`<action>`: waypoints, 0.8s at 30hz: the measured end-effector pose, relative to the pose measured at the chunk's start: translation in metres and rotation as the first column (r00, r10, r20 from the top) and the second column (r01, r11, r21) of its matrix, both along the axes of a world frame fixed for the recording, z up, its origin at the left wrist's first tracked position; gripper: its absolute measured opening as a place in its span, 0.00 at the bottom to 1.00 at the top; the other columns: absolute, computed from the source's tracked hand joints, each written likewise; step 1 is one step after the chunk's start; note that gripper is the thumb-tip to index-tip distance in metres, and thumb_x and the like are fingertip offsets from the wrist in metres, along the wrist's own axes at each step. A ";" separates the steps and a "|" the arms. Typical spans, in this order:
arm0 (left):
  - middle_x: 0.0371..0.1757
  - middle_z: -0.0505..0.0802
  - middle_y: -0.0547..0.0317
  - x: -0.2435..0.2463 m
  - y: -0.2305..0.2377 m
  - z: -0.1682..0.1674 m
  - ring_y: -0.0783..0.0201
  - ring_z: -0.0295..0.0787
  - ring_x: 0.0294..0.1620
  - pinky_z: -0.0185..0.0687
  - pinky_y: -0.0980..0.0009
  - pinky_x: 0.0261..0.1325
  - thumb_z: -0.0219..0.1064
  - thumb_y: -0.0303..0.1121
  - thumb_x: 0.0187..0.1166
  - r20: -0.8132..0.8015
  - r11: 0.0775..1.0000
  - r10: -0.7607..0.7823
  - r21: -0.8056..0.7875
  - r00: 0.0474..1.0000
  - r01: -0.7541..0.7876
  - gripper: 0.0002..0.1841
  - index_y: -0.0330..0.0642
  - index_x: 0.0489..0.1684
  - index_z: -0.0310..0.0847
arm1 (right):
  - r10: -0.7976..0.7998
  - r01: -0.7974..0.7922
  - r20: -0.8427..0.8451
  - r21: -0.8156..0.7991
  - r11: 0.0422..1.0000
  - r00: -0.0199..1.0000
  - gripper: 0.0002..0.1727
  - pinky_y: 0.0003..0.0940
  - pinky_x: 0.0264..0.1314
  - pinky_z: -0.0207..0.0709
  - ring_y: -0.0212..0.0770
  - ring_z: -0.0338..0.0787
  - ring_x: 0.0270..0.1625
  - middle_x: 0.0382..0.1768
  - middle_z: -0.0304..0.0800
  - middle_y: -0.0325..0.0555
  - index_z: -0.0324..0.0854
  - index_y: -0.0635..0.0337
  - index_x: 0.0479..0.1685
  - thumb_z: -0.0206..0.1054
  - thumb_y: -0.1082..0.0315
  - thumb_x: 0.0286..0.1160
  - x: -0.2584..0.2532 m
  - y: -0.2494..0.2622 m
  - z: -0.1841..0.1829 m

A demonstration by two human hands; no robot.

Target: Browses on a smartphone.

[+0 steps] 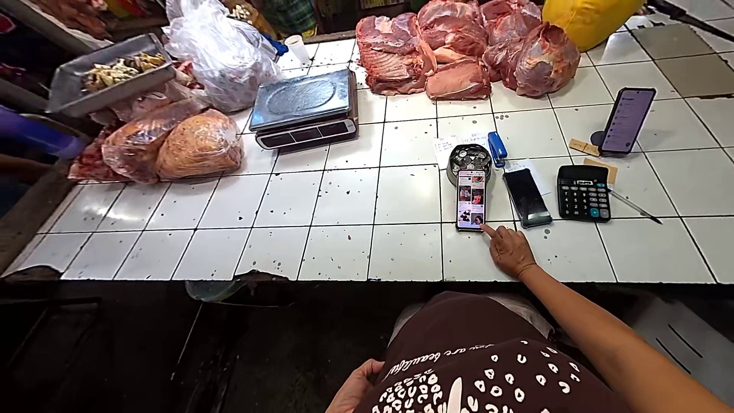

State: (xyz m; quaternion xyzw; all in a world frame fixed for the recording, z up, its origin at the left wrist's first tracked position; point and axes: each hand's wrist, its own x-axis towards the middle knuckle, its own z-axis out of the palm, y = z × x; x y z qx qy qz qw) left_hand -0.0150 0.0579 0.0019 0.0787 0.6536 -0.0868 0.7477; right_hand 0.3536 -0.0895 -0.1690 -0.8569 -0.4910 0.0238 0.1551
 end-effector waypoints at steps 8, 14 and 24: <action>0.19 0.89 0.58 0.031 -0.063 -0.015 0.70 0.86 0.17 0.81 0.75 0.19 0.46 0.32 0.87 0.017 0.994 0.041 -0.101 0.999 -0.039 0.17 0.46 0.27 0.76 | 0.164 -0.190 -0.148 -0.185 0.964 0.975 0.31 0.61 0.57 0.77 0.66 0.89 0.55 0.54 0.88 0.65 0.69 0.40 0.89 0.50 0.62 0.84 0.022 -0.007 0.010; 0.19 0.90 0.61 0.044 -0.123 -0.021 0.72 0.87 0.19 0.83 0.77 0.23 0.41 0.31 0.89 0.068 0.998 0.038 -0.056 0.997 -0.034 0.21 0.48 0.24 0.77 | 0.259 -0.292 -0.214 -0.142 0.946 0.942 0.31 0.59 0.61 0.77 0.66 0.88 0.56 0.55 0.88 0.66 0.65 0.41 0.91 0.49 0.62 0.87 0.031 -0.012 0.012; 0.39 0.91 0.60 -0.034 -0.279 -0.133 0.74 0.87 0.38 0.84 0.75 0.47 0.50 0.33 0.93 0.011 0.880 -0.349 0.348 0.937 0.324 0.13 0.38 0.55 0.81 | 0.360 -0.425 -0.290 -0.205 0.882 0.887 0.35 0.59 0.55 0.79 0.65 0.88 0.55 0.59 0.85 0.65 0.51 0.39 0.97 0.50 0.61 0.88 0.045 -0.006 0.009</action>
